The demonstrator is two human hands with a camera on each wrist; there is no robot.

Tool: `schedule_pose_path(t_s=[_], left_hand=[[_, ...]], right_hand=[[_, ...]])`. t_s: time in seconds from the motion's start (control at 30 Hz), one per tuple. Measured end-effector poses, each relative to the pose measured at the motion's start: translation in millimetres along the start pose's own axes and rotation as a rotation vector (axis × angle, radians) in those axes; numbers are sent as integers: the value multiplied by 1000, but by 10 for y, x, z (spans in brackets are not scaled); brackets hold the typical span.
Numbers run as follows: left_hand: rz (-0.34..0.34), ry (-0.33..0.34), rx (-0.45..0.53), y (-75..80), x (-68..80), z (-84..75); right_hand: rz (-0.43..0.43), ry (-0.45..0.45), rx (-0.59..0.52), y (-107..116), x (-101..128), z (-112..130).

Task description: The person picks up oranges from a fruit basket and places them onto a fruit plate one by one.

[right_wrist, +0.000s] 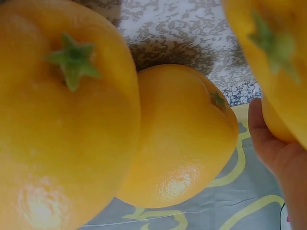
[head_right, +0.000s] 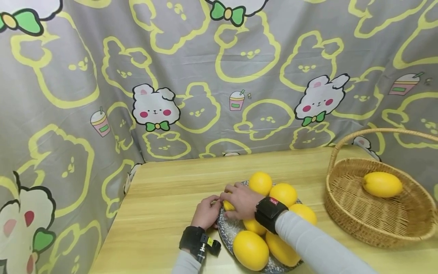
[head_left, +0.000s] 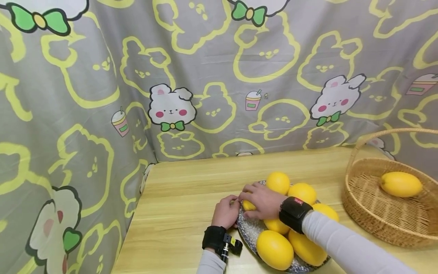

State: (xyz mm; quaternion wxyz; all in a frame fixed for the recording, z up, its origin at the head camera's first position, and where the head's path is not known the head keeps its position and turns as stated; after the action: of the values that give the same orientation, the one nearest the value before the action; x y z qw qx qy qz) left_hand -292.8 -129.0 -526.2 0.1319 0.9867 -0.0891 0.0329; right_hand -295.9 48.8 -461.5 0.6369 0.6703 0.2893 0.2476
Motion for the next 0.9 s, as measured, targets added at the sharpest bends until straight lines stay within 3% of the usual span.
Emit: schedule_pose_path(t_s=[0.9], left_hand=[[-12, 7, 1, 1, 14, -15]], right_hand=[[2, -22, -18, -2, 5, 4]])
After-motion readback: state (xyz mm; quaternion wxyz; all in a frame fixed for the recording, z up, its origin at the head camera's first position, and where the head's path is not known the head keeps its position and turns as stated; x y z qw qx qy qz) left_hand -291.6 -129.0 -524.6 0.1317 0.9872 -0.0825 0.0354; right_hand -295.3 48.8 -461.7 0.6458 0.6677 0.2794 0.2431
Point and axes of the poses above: each hand's wrist, its own x-axis away from the middle knuckle, its own y-axis out of the back of the hand, z = x × y, the point moved 1 cm from there along -x, towards the middle knuckle, and after that the axes turned 12 degrees about x, right-handed, at the moved point
